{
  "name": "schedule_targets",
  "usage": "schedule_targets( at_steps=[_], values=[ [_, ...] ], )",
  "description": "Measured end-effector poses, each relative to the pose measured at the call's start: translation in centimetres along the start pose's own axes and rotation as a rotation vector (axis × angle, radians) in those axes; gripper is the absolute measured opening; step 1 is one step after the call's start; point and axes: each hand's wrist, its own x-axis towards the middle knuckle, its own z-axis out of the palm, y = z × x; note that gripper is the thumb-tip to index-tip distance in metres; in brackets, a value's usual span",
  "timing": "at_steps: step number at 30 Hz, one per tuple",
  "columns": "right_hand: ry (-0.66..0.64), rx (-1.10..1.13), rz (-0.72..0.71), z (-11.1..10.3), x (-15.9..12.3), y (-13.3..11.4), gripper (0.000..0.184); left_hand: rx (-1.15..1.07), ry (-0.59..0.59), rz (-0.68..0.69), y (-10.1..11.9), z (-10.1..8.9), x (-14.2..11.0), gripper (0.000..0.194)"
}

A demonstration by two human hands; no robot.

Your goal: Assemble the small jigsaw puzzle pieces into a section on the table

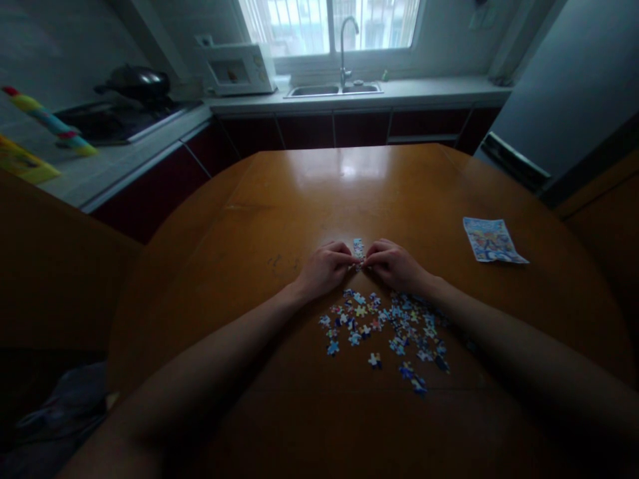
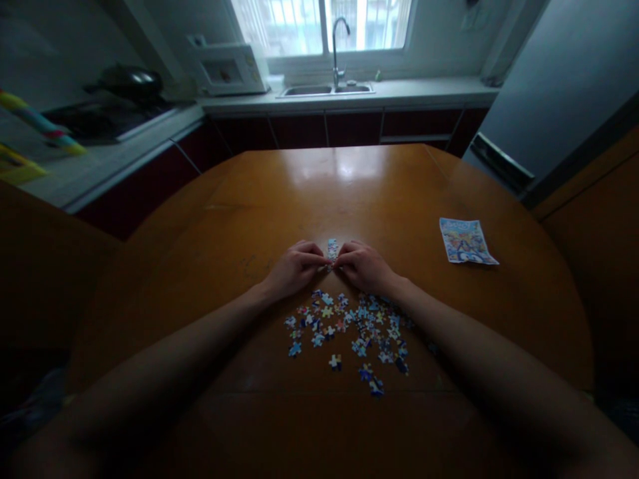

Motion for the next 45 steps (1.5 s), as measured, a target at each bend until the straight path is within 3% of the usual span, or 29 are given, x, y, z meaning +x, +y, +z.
schedule_targets(
  at_steps=[30, 45],
  values=[
    [0.008, -0.014, -0.012, -0.08, 0.02, -0.12, 0.025, -0.045, 0.007, 0.081, -0.44, 0.3, -0.08, 0.024],
    [-0.007, 0.0, 0.003, -0.06, 0.04, 0.08, 0.023, 0.005, 0.046, -0.011, -0.54, 0.45, -0.03, 0.023]
  ],
)
